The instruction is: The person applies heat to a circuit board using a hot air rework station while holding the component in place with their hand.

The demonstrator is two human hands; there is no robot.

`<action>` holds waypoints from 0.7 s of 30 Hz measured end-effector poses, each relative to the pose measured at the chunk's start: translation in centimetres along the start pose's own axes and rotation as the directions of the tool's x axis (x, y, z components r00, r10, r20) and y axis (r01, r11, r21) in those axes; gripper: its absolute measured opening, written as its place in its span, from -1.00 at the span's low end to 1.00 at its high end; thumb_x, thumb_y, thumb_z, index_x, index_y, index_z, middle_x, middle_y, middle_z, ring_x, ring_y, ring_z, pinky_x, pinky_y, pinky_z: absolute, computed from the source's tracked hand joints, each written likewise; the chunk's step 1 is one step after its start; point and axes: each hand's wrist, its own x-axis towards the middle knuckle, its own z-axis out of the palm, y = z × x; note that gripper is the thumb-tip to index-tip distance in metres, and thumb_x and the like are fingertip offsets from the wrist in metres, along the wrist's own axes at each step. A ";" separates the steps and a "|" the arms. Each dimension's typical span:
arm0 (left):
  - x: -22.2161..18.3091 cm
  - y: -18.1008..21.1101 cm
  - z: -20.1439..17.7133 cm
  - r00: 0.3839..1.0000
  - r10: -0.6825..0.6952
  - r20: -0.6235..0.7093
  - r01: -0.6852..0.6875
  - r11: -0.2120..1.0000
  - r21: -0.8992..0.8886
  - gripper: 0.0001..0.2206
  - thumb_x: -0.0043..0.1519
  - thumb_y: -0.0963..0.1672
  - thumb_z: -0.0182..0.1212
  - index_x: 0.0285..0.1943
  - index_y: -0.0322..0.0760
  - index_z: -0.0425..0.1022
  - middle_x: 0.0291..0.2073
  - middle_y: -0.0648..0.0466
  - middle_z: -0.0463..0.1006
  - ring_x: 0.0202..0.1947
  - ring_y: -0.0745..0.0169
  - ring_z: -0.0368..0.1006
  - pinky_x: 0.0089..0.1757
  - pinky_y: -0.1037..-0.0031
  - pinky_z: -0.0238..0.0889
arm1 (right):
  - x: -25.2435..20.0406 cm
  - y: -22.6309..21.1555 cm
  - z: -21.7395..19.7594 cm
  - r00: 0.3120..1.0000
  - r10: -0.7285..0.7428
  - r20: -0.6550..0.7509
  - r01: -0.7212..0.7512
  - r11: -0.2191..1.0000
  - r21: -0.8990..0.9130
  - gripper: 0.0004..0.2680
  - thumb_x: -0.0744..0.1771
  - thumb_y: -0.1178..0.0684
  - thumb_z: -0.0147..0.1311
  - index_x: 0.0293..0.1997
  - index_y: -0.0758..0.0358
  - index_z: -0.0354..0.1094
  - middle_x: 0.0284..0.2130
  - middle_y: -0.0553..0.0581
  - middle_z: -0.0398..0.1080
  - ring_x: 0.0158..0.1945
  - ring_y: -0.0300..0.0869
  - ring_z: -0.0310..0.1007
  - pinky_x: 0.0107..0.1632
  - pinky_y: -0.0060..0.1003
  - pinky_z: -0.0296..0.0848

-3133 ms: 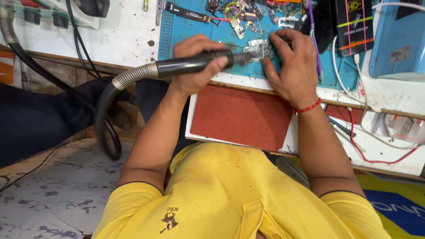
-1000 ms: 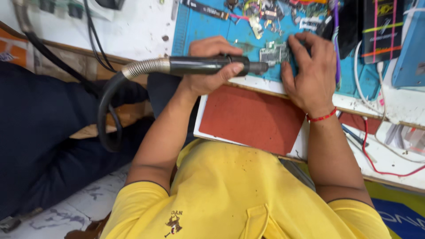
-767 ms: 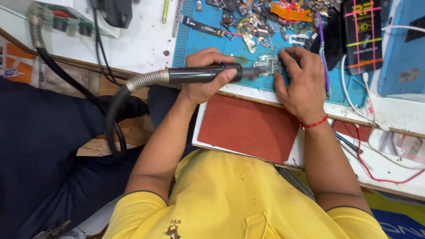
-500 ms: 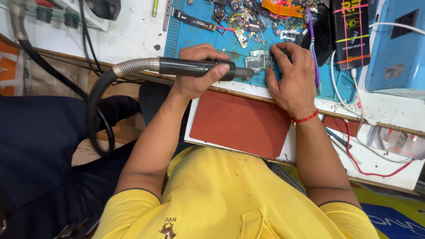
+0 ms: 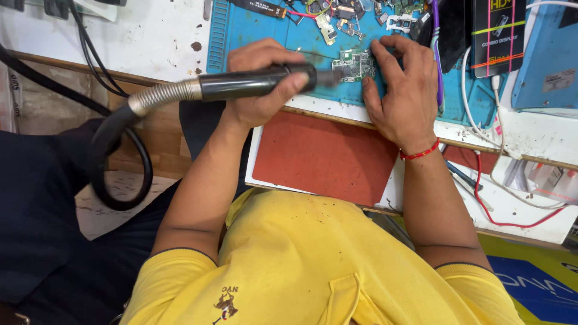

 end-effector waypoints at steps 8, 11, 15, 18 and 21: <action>0.0 -0.2 0.1 0.999 0.028 0.034 -0.027 0.999 -0.022 -0.65 0.27 0.02 0.39 -0.11 -0.41 0.62 -0.34 0.00 0.61 -0.37 0.29 0.50 -0.32 0.52 0.32 | -0.1 0.1 0.1 1.000 -0.006 0.000 0.006 1.000 -0.019 -0.67 0.34 0.14 0.28 0.25 0.33 0.38 0.22 0.18 0.29 0.19 0.07 0.25 0.27 -0.05 0.27; 0.1 -0.4 0.2 0.999 0.025 -0.045 -0.026 0.999 -0.020 -0.67 0.33 0.02 0.37 -0.07 -0.37 0.61 -0.31 0.01 0.61 -0.30 0.25 0.54 -0.28 0.52 0.39 | 0.1 0.1 0.2 1.000 -0.021 -0.011 0.020 0.999 -0.031 -0.67 0.34 0.14 0.28 0.25 0.33 0.38 0.19 0.17 0.29 0.21 0.07 0.25 0.29 -0.05 0.26; -0.4 -0.7 0.5 0.996 0.066 -0.061 -0.065 0.998 0.021 -0.67 0.34 0.02 0.36 -0.05 -0.35 0.61 -0.29 0.00 0.62 -0.33 0.22 0.55 -0.25 0.50 0.41 | -0.3 0.1 0.1 1.000 -0.013 0.000 0.013 1.000 -0.017 -0.66 0.33 0.16 0.25 0.25 0.33 0.38 0.19 0.17 0.29 0.20 0.07 0.25 0.28 -0.04 0.27; -0.3 -0.9 0.6 0.993 0.044 -0.108 -0.039 0.998 0.044 -0.67 0.30 0.02 0.35 -0.10 -0.36 0.61 -0.34 0.00 0.60 -0.37 0.23 0.52 -0.30 0.52 0.38 | -0.2 0.2 0.2 1.000 -0.017 -0.003 0.017 1.000 -0.015 -0.66 0.33 0.17 0.24 0.25 0.33 0.37 0.19 0.17 0.29 0.20 0.07 0.25 0.29 -0.04 0.27; 0.0 -1.2 0.2 0.994 0.109 0.025 -0.109 0.994 -0.028 -0.68 0.34 0.01 0.36 -0.08 -0.38 0.61 -0.31 -0.02 0.61 -0.31 0.19 0.54 -0.28 0.51 0.39 | -0.2 0.8 0.3 1.000 -0.014 0.001 0.014 1.000 -0.011 -0.67 0.34 0.17 0.24 0.26 0.33 0.37 0.20 0.17 0.28 0.17 0.05 0.25 0.30 -0.04 0.27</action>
